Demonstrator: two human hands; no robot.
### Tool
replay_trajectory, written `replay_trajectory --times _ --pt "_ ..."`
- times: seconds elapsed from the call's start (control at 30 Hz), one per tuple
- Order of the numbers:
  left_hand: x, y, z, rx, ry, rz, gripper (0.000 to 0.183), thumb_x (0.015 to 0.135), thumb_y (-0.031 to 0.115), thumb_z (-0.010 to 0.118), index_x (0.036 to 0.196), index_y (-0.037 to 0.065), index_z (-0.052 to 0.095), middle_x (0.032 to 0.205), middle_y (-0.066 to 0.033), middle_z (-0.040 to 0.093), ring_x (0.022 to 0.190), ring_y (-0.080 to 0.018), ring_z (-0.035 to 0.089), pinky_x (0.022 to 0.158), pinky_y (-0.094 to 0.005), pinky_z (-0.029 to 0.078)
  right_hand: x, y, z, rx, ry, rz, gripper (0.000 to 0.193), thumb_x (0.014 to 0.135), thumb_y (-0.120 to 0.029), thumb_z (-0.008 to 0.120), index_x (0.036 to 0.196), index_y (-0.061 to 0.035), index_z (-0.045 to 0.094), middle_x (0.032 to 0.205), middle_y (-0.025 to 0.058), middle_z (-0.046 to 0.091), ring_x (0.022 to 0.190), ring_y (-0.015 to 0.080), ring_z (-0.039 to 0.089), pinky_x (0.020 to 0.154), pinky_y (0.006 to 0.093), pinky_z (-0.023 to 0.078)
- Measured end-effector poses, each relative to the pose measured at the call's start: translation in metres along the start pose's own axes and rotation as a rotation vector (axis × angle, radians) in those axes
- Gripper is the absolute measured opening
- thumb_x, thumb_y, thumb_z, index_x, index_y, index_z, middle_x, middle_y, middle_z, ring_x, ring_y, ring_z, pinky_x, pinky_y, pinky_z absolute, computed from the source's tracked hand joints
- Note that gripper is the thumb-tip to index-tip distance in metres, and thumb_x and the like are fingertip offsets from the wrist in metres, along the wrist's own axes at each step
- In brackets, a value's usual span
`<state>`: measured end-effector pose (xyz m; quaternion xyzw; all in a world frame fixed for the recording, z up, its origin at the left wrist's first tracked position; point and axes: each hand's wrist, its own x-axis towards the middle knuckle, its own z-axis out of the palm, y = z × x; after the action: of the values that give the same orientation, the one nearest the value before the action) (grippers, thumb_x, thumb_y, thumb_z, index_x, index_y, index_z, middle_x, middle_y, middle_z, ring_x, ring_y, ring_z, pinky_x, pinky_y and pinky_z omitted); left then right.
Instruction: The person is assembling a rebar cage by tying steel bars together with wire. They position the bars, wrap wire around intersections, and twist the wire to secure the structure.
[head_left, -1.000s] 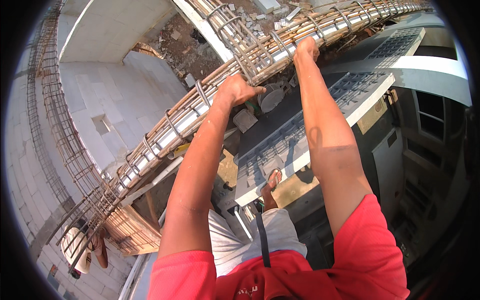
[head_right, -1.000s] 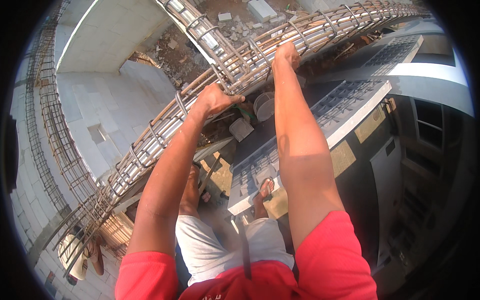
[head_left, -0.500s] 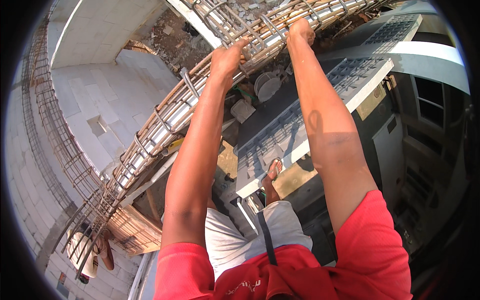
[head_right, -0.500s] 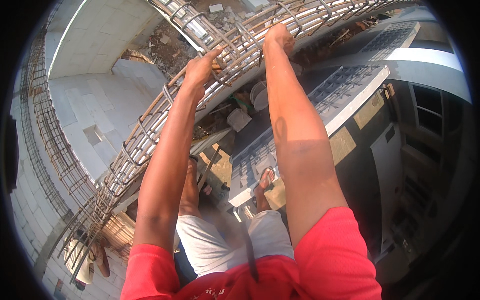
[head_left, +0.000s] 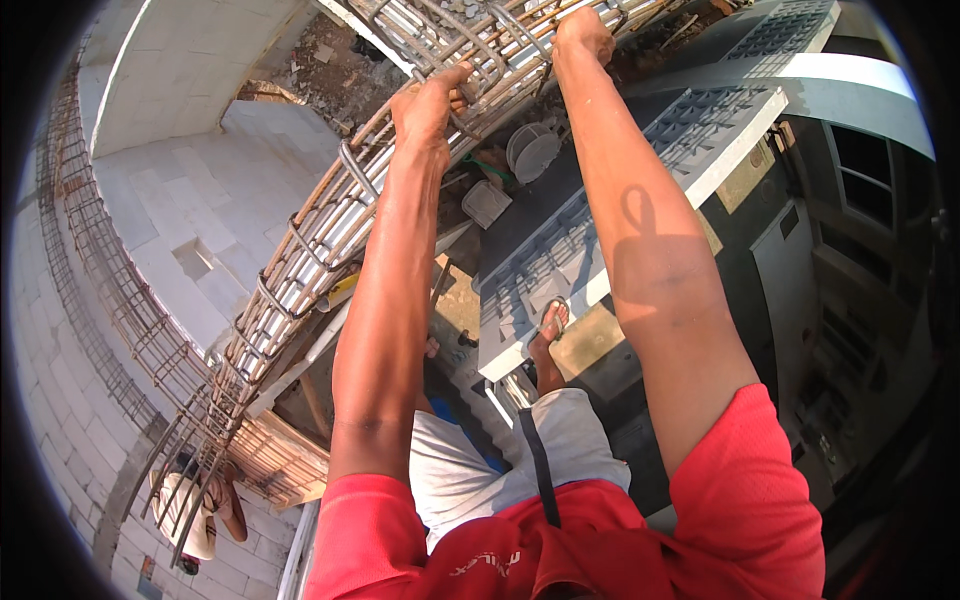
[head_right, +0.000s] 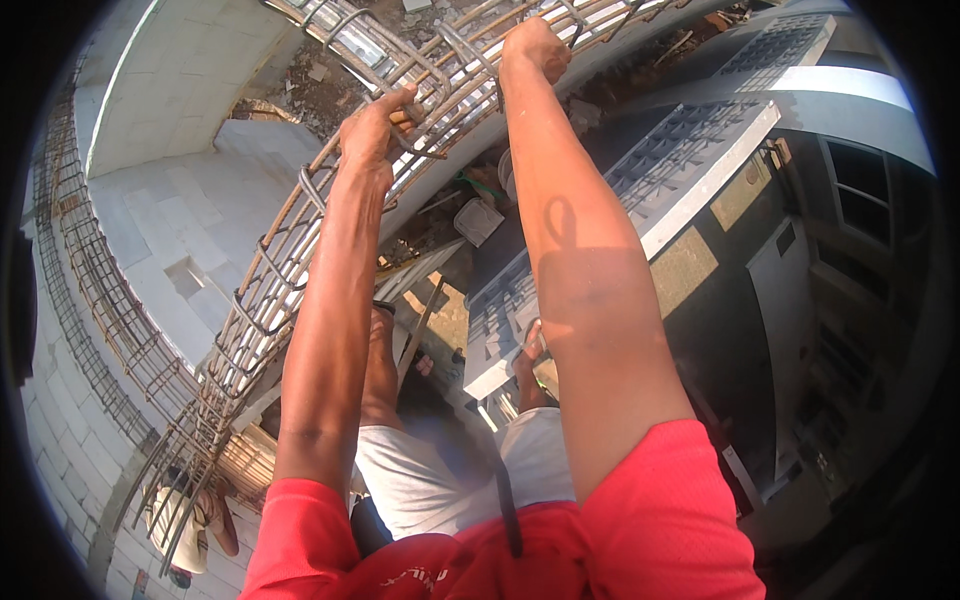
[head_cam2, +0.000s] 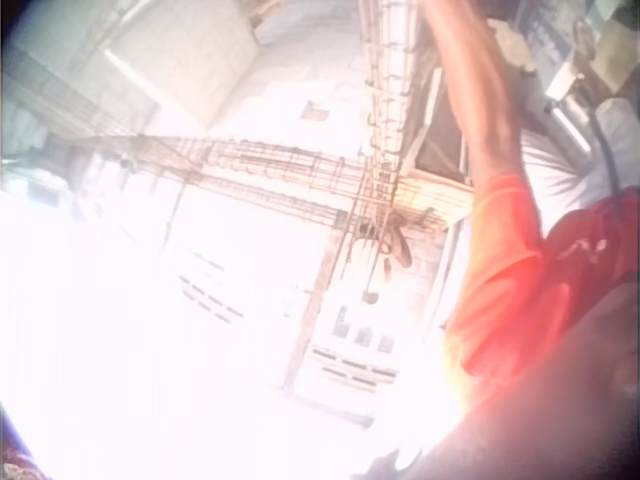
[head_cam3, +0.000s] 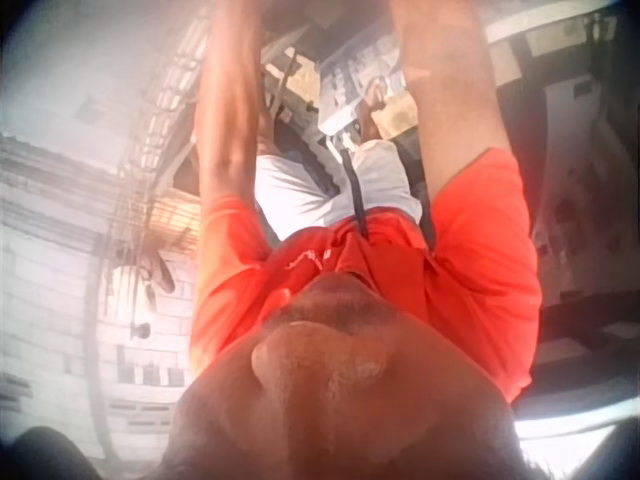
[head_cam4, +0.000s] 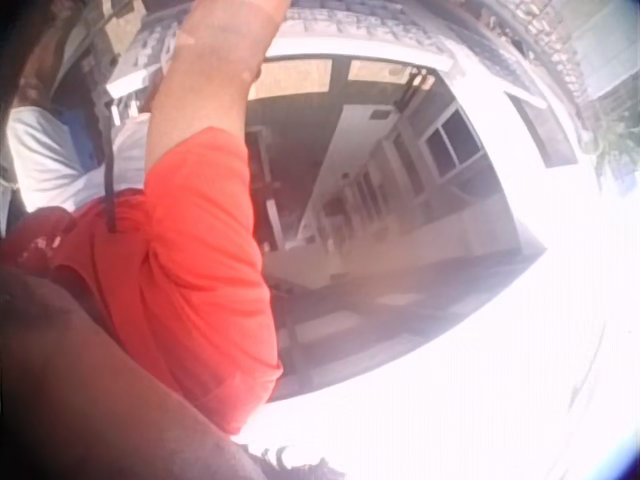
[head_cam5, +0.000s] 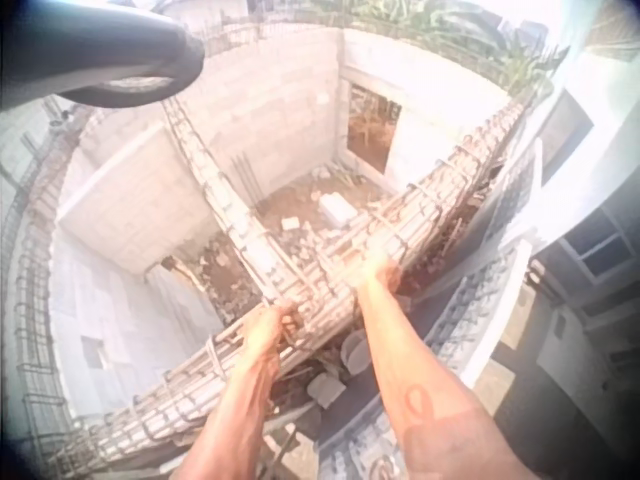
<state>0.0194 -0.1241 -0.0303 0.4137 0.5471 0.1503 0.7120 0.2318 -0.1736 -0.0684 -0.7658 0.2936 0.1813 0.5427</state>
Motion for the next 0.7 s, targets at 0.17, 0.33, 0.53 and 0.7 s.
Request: replay_trajectory --times 0.17,0.33,0.53,0.7 --pt "-0.002 -0.003 -0.006 0.0 -0.063 0.014 0.038 0.089 0.028 0.091 0.108 -0.002 0.077 0.089 -0.0062 0.07 0.076 -0.0129 0.062 0.077 -0.0276 0.053 -0.004 -0.004 0.0 -0.067 0.028 -0.043 0.056 0.098 -0.03 0.062 0.131 0.015 0.064 0.131 0.0321 0.073 0.116 0.0417 0.076 0.101 0.0472 0.062" --pt "0.009 -0.009 -0.005 0.11 -0.035 0.035 0.044 0.088 0.03 0.093 0.109 -0.006 0.076 0.098 -0.0114 0.076 0.082 -0.0166 0.068 0.08 -0.0281 0.054 0.02 -0.002 0.007 -0.077 -0.04 -0.076 0.056 0.098 -0.031 0.061 0.13 0.0144 0.065 0.13 0.032 0.073 0.115 0.0408 0.076 0.1 0.0469 0.062" --pt "-0.023 -0.001 -0.034 0.881 -0.234 0.238 0.051 0.1 0.044 0.077 0.133 0.004 0.079 0.123 -0.0202 0.079 0.114 -0.0312 0.074 0.103 -0.0388 0.055 0.045 0.027 0.003 -0.131 -0.149 -0.156 0.057 0.097 -0.033 0.06 0.13 0.0136 0.066 0.129 0.0318 0.073 0.115 0.0397 0.076 0.099 0.0464 0.062" --pt "-0.043 -0.006 -0.041 1.176 -0.276 0.217 0.059 0.084 0.025 0.08 0.138 0.002 0.071 0.132 -0.0279 0.075 0.126 -0.0353 0.072 0.107 -0.046 0.055 0.052 0.038 0.002 -0.14 -0.222 -0.195 0.057 0.097 -0.034 0.06 0.129 0.0129 0.067 0.128 0.0316 0.074 0.114 0.0389 0.076 0.098 0.046 0.061"
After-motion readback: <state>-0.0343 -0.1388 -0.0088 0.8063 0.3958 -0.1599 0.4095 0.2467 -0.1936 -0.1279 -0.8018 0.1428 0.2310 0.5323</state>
